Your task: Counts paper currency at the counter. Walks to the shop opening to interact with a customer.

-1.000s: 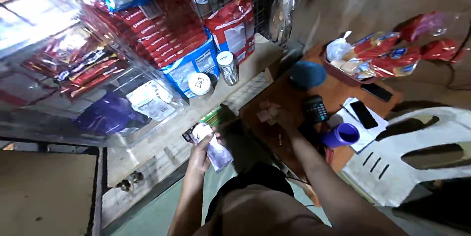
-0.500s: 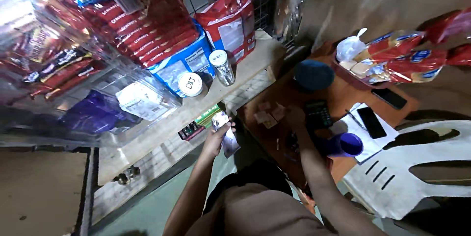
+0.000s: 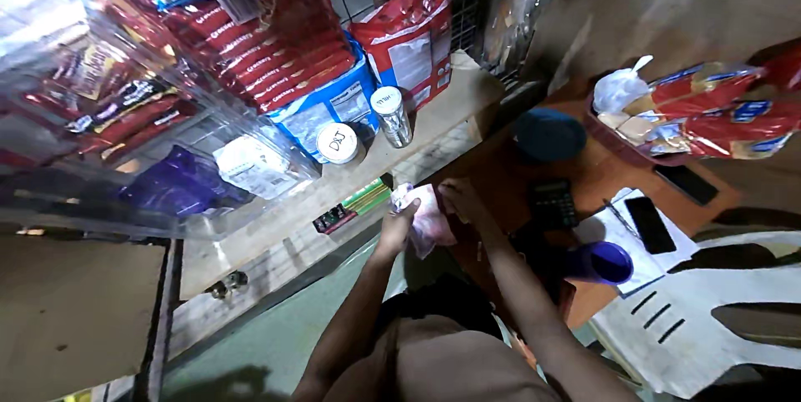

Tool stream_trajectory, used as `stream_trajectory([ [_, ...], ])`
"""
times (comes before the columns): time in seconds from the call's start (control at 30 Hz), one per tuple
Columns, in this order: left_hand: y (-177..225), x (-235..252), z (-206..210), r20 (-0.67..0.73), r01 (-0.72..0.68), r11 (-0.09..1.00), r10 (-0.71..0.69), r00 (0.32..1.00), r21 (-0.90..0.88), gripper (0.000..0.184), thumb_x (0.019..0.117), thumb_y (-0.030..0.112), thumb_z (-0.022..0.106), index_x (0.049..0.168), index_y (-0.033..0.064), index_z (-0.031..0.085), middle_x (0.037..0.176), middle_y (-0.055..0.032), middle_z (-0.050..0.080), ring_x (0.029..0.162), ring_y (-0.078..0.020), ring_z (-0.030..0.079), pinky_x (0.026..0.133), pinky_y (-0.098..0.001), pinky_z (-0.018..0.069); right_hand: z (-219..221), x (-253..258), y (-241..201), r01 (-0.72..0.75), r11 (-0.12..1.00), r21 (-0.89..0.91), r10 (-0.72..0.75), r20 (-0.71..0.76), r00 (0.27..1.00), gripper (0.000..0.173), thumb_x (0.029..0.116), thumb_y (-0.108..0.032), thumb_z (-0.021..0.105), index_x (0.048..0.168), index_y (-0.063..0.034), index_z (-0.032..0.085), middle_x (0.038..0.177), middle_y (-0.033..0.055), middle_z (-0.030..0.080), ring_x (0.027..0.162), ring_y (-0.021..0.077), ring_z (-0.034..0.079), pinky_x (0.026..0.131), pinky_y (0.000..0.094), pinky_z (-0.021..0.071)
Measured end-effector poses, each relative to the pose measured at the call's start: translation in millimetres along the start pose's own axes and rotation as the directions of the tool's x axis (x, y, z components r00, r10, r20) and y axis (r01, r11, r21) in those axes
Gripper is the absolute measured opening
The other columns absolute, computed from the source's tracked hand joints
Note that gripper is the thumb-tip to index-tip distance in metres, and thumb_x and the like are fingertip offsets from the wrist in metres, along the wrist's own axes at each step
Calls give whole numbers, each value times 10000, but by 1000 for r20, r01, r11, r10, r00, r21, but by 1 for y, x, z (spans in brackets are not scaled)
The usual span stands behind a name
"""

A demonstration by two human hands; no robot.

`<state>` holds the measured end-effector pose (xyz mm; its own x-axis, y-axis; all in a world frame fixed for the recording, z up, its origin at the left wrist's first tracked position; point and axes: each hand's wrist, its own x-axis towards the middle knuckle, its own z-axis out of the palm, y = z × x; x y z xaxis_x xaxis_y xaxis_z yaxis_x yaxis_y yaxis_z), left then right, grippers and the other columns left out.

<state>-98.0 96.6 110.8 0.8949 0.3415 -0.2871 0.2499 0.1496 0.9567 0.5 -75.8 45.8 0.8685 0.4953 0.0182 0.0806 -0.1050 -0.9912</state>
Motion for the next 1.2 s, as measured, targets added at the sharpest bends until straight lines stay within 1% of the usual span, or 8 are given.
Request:
stream_trajectory([
  [0.07,-4,-2,-22,-52,59,997,-62,997,-56,429,986,116,662,1376,30,504,1123,-104,694,951,-174,691,853,-381,587,-1,10,31,-227,896,-383,245,-1,969,412,1035,-238,594,1362,13,598,1298,253,629,1156,358,641,1016,527,524],
  [0.13,-4,-6,-42,-96,79,995,-85,992,-61,400,994,107,646,1360,22,511,1098,-107,701,940,-169,698,848,-370,591,-1,7,58,-337,698,-632,415,-27,910,497,1056,-277,553,1489,-38,503,1450,266,545,1323,442,547,1090,631,436],
  [0.27,-2,-10,-72,-172,97,995,-100,980,-28,314,1009,103,619,1302,13,549,978,-79,700,825,-132,678,773,-319,580,-5,0,87,-372,603,-706,440,-96,893,331,1019,-179,609,1312,-31,658,1368,266,597,1230,467,598,1012,656,479],
  [0.4,7,-10,-80,-190,51,990,-25,981,135,245,1023,109,600,1237,-11,585,887,-64,682,734,-105,654,710,-297,577,-19,6,65,-323,721,-612,333,-103,937,360,1028,-311,627,1271,-53,686,1279,248,660,1184,453,630,998,675,481],
  [0.5,21,-2,-78,-85,-46,927,83,993,371,252,1047,130,565,1193,-69,619,981,-149,697,857,-170,680,839,-391,574,-40,19,7,-148,850,-505,250,140,958,319,1015,-236,656,1238,-11,692,1281,237,653,1204,386,627,1053,585,481],
  [0.73,46,5,-28,240,-140,927,57,969,349,316,1080,241,508,1222,-11,634,1002,-115,695,860,-145,662,826,-371,569,-28,28,-97,265,936,-232,-129,474,871,168,981,-118,642,997,37,706,768,94,650,678,133,586,681,354,523],
  [1.1,65,-13,-27,-29,-138,982,143,989,130,276,894,37,759,1137,-37,652,927,-82,716,801,-107,673,772,-319,581,13,5,-135,118,977,-178,-98,122,988,362,996,-185,647,1294,17,615,909,166,665,760,202,604,726,404,537],
  [1.2,73,-24,-33,2,-173,964,176,984,200,308,899,56,743,1162,-65,639,973,-110,719,863,-120,698,828,-321,593,24,4,-127,133,989,-69,-115,220,969,235,976,-157,638,1077,42,712,961,98,726,878,102,680,857,323,574],
])
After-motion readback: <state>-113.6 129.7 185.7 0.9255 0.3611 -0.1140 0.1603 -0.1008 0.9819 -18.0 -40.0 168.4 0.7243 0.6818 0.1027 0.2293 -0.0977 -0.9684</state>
